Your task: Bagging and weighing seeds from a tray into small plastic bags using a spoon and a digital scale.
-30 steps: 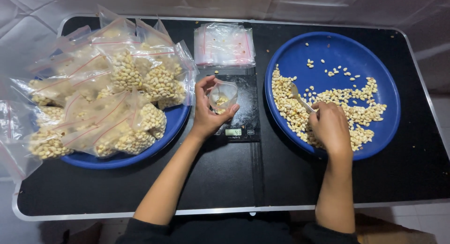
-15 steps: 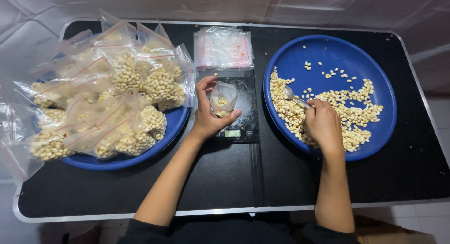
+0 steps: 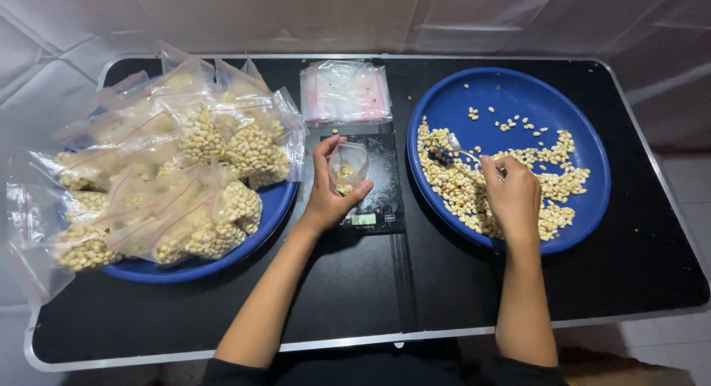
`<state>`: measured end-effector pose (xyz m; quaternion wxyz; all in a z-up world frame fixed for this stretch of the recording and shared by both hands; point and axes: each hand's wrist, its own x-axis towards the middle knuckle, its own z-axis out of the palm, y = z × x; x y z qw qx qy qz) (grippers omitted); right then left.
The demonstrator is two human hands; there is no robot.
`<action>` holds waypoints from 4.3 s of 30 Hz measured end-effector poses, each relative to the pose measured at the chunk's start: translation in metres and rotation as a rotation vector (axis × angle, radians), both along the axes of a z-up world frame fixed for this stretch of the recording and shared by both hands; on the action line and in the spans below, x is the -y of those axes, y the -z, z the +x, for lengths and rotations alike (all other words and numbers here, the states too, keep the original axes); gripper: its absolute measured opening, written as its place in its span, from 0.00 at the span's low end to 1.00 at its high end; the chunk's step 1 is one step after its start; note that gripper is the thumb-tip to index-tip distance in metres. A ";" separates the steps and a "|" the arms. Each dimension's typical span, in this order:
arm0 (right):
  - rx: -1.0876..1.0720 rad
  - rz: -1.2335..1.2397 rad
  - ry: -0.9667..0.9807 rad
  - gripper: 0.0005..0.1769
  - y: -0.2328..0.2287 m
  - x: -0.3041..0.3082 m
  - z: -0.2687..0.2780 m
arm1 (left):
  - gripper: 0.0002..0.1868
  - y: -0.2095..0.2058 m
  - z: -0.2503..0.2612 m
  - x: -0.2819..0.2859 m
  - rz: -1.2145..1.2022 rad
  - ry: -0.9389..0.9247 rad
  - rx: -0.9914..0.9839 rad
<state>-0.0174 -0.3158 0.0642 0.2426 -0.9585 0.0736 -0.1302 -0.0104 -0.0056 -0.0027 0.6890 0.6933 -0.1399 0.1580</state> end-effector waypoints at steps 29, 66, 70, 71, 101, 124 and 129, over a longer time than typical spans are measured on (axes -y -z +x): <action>0.662 -0.718 -0.425 0.16 -0.056 -0.121 -0.043 | 0.48 -0.002 -0.001 0.005 -0.025 0.033 -0.084; 0.079 -0.225 -0.022 0.20 0.042 0.050 0.050 | 0.54 0.013 0.014 -0.015 -0.015 0.011 0.164; 0.051 -0.224 -0.046 0.20 0.044 0.050 0.046 | 0.57 0.001 0.006 -0.014 0.036 0.022 0.124; 0.040 -0.224 -0.044 0.20 0.046 0.051 0.047 | 0.57 0.000 0.005 -0.014 0.068 0.029 0.108; 0.135 -0.383 -0.047 0.16 0.025 0.018 0.002 | 0.09 -0.045 0.025 0.000 -0.175 0.035 -0.115; 0.048 -0.295 -0.405 0.30 0.062 -0.110 -0.096 | 0.11 -0.058 0.023 -0.019 -0.020 0.087 -0.218; 0.048 -0.362 -0.434 0.29 0.062 -0.111 -0.098 | 0.09 -0.058 0.030 -0.020 0.018 0.089 -0.235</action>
